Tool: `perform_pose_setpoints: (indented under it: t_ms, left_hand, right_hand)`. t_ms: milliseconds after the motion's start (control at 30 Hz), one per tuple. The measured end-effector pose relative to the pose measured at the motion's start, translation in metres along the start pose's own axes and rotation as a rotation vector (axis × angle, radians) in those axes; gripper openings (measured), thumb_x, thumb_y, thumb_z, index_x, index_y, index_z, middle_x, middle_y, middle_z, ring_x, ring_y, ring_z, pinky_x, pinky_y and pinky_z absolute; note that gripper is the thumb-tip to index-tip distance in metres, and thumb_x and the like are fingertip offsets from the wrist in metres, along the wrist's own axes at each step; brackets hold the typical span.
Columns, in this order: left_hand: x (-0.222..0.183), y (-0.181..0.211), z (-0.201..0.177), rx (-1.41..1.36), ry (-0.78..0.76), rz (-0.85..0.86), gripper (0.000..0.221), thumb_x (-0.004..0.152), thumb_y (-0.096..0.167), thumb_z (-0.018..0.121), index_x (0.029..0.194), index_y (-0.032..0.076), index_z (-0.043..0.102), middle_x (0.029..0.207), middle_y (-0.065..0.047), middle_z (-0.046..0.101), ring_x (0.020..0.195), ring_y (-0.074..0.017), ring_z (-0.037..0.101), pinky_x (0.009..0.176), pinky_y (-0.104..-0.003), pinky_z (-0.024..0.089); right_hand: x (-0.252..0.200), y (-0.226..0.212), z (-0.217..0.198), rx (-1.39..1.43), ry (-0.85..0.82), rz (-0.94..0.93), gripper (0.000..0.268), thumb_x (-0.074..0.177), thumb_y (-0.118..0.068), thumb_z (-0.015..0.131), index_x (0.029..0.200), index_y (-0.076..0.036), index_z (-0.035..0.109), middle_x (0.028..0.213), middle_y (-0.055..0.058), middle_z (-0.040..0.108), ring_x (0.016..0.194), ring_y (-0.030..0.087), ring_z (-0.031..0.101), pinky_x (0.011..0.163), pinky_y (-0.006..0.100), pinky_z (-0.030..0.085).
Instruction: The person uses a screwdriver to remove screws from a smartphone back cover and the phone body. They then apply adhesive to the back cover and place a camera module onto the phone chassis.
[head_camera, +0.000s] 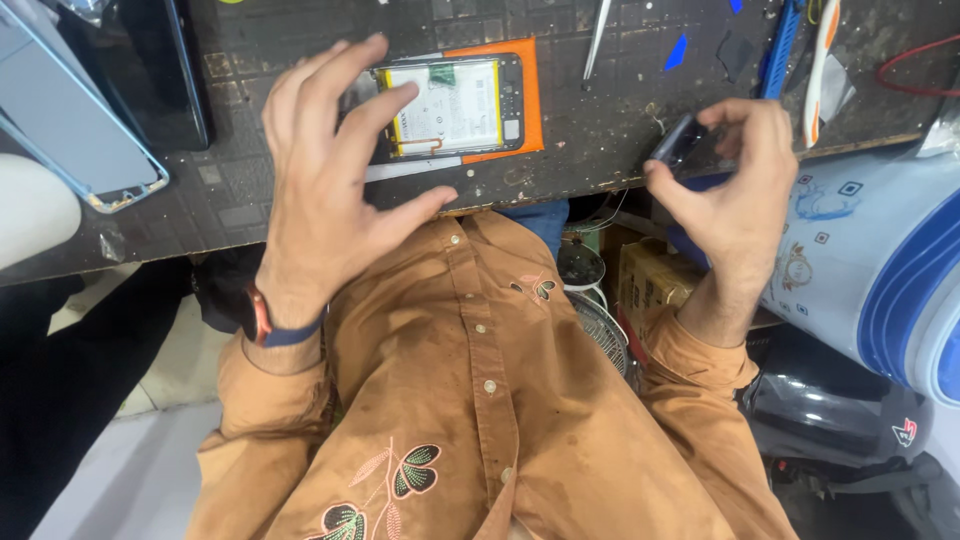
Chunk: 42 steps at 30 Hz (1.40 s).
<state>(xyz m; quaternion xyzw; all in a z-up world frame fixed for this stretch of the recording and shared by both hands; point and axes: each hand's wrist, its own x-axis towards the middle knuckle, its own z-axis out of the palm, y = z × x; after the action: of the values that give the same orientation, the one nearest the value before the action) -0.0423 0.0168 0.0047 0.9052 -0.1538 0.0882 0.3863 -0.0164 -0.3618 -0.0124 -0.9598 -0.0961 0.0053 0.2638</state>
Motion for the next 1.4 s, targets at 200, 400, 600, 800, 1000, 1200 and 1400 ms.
perform_pose_setpoints:
  t_ms: [200,400,600,800,1000,1200,1400]
  left_hand:
    - [-0.049,0.025,0.008,-0.413,0.161,-0.21,0.038,0.092,0.01,0.087,0.122,0.006,0.063,0.128,-0.01,0.064,0.119,-0.0255,0.064,0.106,-0.034,0.053]
    - [-0.067,0.048,0.029,-0.707,-0.048,-0.266,0.024,0.092,0.006,0.078,0.111,0.005,0.065,0.113,-0.009,0.068,0.106,-0.0227,0.069,0.095,-0.032,0.055]
    - [-0.071,0.049,0.032,-0.65,-0.133,-0.286,0.022,0.089,0.007,0.078,0.108,0.005,0.066,0.109,-0.008,0.069,0.103,-0.0218,0.069,0.092,-0.033,0.055]
    - [-0.07,0.042,0.022,-0.592,-0.114,-0.308,0.023,0.087,0.004,0.078,0.107,0.004,0.067,0.108,-0.008,0.071,0.103,-0.0222,0.071,0.091,-0.032,0.056]
    - [-0.074,0.042,0.019,-0.644,-0.073,-0.296,0.024,0.086,0.003,0.078,0.107,0.004,0.066,0.107,-0.009,0.071,0.101,-0.0218,0.071,0.092,-0.031,0.056]
    - [-0.086,0.041,0.021,-0.766,0.028,-0.164,0.03,0.092,0.018,0.079,0.113,0.004,0.064,0.108,-0.01,0.069,0.1,-0.0207,0.07,0.092,-0.029,0.056]
    - [-0.089,0.052,0.024,-1.192,0.103,-0.325,0.055,0.1,0.04,0.071,0.134,0.0,0.055,0.118,-0.009,0.062,0.106,-0.0151,0.063,0.088,-0.027,0.054]
  right_hand:
    - [-0.009,-0.038,0.005,0.415,0.078,-0.105,0.053,0.091,-0.024,0.086,0.132,0.0,0.062,0.123,0.009,0.055,0.092,0.014,0.056,0.082,0.028,0.049]
    - [-0.026,-0.067,0.044,1.943,-0.244,0.133,0.054,0.1,-0.04,0.074,0.137,-0.005,0.057,0.123,0.012,0.062,0.098,0.016,0.061,0.076,0.03,0.055]
    - [-0.032,-0.093,0.053,2.418,-0.516,0.093,0.062,0.099,-0.043,0.069,0.143,-0.003,0.049,0.125,0.015,0.056,0.099,0.02,0.056,0.066,0.029,0.055]
    - [-0.034,-0.126,0.027,2.38,-0.661,-0.102,0.066,0.094,-0.043,0.075,0.134,0.005,0.055,0.118,0.018,0.058,0.092,0.021,0.058,0.059,0.028,0.058]
    - [-0.044,-0.163,0.001,2.236,-0.673,-0.311,0.053,0.092,-0.043,0.074,0.119,0.002,0.068,0.113,0.017,0.07,0.084,0.02,0.064,0.061,0.03,0.055]
    - [-0.029,-0.16,0.011,1.716,-0.523,-0.695,0.046,0.082,-0.031,0.081,0.111,0.0,0.062,0.107,0.016,0.064,0.091,0.031,0.066,0.072,0.042,0.057]
    - [-0.033,-0.169,0.016,0.414,0.059,-0.42,0.061,0.074,-0.017,0.095,0.121,0.005,0.063,0.116,0.018,0.062,0.094,0.026,0.066,0.079,0.032,0.057]
